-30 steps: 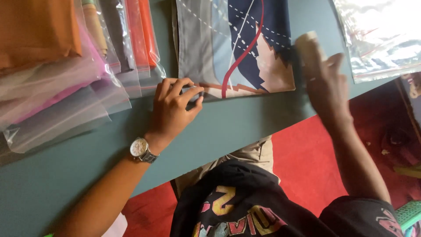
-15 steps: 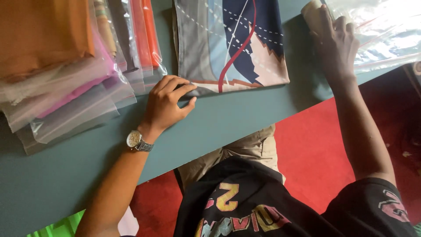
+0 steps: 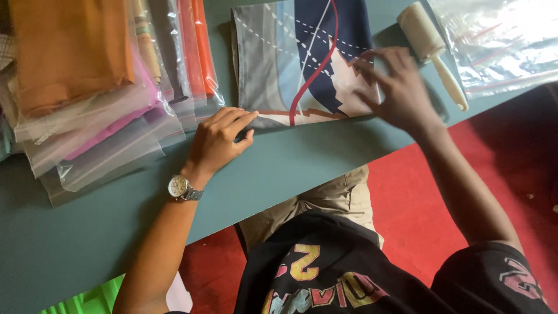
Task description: The person folds a patterned cloth on a table, smooths it with a rolling pin, and places it into a clear plastic bag. The person then seals the bag and sets it aside.
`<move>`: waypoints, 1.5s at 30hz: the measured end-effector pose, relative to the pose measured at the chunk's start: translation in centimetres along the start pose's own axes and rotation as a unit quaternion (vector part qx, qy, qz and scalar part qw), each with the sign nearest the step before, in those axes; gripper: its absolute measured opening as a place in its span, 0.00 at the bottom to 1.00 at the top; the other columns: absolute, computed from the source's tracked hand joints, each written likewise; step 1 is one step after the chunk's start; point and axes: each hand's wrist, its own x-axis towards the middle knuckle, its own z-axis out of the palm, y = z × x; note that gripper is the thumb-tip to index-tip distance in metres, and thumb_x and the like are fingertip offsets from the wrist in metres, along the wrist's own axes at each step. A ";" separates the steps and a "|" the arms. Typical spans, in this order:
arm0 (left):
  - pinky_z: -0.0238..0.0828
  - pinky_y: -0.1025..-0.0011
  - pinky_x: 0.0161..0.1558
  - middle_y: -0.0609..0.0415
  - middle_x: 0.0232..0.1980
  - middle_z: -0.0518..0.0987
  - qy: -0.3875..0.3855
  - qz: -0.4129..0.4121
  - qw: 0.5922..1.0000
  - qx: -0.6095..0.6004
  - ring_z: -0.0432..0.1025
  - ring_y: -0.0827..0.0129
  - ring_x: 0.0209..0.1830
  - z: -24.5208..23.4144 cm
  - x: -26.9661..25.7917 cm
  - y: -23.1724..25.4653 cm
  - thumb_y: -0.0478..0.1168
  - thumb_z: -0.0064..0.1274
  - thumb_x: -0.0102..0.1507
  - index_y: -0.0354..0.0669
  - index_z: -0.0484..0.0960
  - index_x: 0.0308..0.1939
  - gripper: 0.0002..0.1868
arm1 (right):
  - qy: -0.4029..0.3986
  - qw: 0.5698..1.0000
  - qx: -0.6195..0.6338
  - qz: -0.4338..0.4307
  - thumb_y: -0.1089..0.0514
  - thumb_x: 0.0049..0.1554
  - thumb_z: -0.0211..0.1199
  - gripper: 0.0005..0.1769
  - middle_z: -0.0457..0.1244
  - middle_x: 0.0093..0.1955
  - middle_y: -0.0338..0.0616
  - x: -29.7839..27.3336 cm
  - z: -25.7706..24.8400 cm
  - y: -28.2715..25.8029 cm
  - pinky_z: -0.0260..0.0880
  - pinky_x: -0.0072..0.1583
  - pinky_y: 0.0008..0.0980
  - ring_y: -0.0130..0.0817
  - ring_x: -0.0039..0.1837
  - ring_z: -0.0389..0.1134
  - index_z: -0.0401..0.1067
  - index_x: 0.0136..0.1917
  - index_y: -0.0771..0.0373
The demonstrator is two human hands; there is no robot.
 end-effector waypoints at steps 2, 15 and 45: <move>0.81 0.67 0.46 0.52 0.47 0.85 0.005 0.023 1.000 0.016 0.78 0.62 0.49 0.4 -0.3 -0.2 0.28 0.64 0.58 0.39 0.88 0.49 0.15 | -0.074 0.996 0.037 -0.023 0.53 0.63 0.68 0.28 0.61 0.71 0.61 -0.7 1.6 -0.3 0.65 0.67 0.57 0.59 0.70 0.60 0.68 0.73 0.62; 0.80 0.72 0.44 0.58 0.37 0.83 0.012 0.045 0.996 0.079 0.81 0.68 0.43 2.1 -0.9 -1.1 0.40 0.61 0.63 0.46 0.87 0.39 0.04 | -0.052 0.990 0.134 -0.004 0.57 0.60 0.68 0.21 0.65 0.66 0.64 -2.0 1.5 -0.9 0.66 0.65 0.65 0.72 0.71 0.64 0.74 0.66 0.66; 0.75 0.53 0.41 0.42 0.49 0.79 -0.090 -0.426 0.889 0.142 0.75 0.47 0.47 8.6 11.1 -9.4 0.70 0.58 0.61 0.35 0.80 0.45 0.37 | -0.153 0.911 0.080 0.373 0.27 0.66 0.67 0.37 0.62 0.33 0.41 7.3 12.2 13.1 0.53 0.32 0.34 0.33 0.32 0.59 0.72 0.39 0.64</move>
